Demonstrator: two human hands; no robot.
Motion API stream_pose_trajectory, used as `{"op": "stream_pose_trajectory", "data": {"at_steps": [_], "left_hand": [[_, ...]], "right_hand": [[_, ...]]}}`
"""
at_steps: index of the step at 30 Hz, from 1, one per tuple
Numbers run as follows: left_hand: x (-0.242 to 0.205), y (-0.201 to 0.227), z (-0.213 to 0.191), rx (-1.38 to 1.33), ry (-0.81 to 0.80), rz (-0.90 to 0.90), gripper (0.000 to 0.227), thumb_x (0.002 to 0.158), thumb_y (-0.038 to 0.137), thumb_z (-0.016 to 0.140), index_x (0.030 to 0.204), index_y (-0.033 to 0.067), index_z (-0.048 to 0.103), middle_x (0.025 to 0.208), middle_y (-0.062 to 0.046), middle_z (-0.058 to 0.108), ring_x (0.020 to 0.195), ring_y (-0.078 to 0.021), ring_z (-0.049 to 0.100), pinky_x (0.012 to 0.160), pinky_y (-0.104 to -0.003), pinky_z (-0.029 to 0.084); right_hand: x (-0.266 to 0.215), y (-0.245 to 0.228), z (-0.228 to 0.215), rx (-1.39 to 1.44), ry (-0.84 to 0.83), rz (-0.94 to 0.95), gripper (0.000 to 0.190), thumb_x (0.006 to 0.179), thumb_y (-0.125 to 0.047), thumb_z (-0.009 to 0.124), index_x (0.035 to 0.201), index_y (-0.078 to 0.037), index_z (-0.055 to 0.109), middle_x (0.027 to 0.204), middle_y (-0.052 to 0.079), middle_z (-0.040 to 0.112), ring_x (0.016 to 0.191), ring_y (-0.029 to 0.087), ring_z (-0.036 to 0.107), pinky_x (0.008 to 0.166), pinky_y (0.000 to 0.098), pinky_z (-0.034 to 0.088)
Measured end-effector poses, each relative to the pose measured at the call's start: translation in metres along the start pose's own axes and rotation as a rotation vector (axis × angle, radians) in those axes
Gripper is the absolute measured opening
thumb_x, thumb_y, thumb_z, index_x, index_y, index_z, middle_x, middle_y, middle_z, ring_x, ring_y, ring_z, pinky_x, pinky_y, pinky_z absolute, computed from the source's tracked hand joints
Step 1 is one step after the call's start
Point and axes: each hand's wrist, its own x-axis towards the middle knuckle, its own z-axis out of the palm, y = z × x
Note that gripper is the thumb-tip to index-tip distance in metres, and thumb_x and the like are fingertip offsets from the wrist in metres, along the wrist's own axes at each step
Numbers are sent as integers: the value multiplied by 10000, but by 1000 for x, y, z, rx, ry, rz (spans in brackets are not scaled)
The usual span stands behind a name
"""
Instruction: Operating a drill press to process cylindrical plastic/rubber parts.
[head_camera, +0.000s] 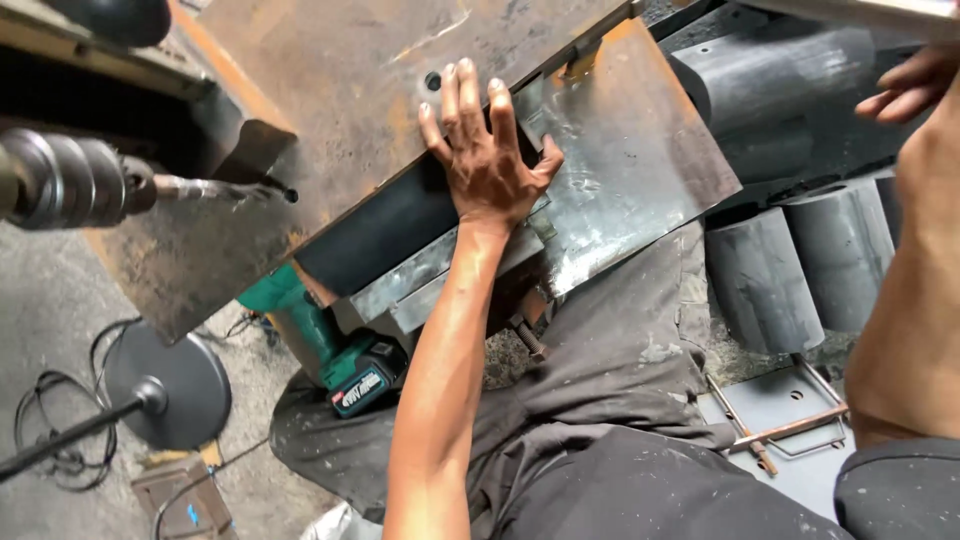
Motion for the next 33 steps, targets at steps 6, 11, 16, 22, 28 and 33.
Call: {"op": "stream_pose_trajectory", "data": {"at_steps": [6,11,16,22,28,33], "left_hand": [[-2,-1,-3,34,-13,-21,706,874,485,647,1366,-2,509,1571,-272,376,1501,-404,341,1249,-625,153],[0,-1,-4,79,-5,12,722,906,494,646,1383,-26,497,1573,-297,360,1500,-429,324,1250,-636,141],[-2,-1,-5,35,-34,-10,698,896,485,652,1371,-2,496,1566,-282,372,1506,-413,329,1250,-638,143],[-2,0,-6,34,-47,-16,701,880,464,688,1377,14,484,1582,-264,366,1530,-405,305,1266,-639,136],[-1,1,-7,21,-71,-26,744,861,477,702,1384,-1,474,1589,-280,340,1521,-414,295,1255,-661,136],[-2,0,-7,23,-67,-18,746,872,472,705,1403,3,471,1599,-263,327,1533,-415,290,1267,-669,136]], "right_hand": [[-64,-65,84,186,254,11,452,1259,-407,440,1387,23,490,999,187,593,757,228,606,810,404,616],[-68,-117,128,234,329,-118,513,1169,-473,606,1352,-8,490,1007,203,650,727,246,644,737,425,648],[-75,-102,144,321,355,-77,552,1149,-508,666,1298,-14,470,1009,215,698,740,236,674,756,426,656],[-94,-81,176,358,369,3,571,1139,-497,692,1282,23,502,1007,194,694,786,250,709,799,407,654],[-112,-92,165,348,410,18,574,1140,-499,685,1277,23,490,1032,203,692,815,274,727,788,428,665],[-114,-96,153,373,391,-32,575,1136,-512,666,1308,-5,457,1009,209,664,783,262,708,808,426,667]]}}
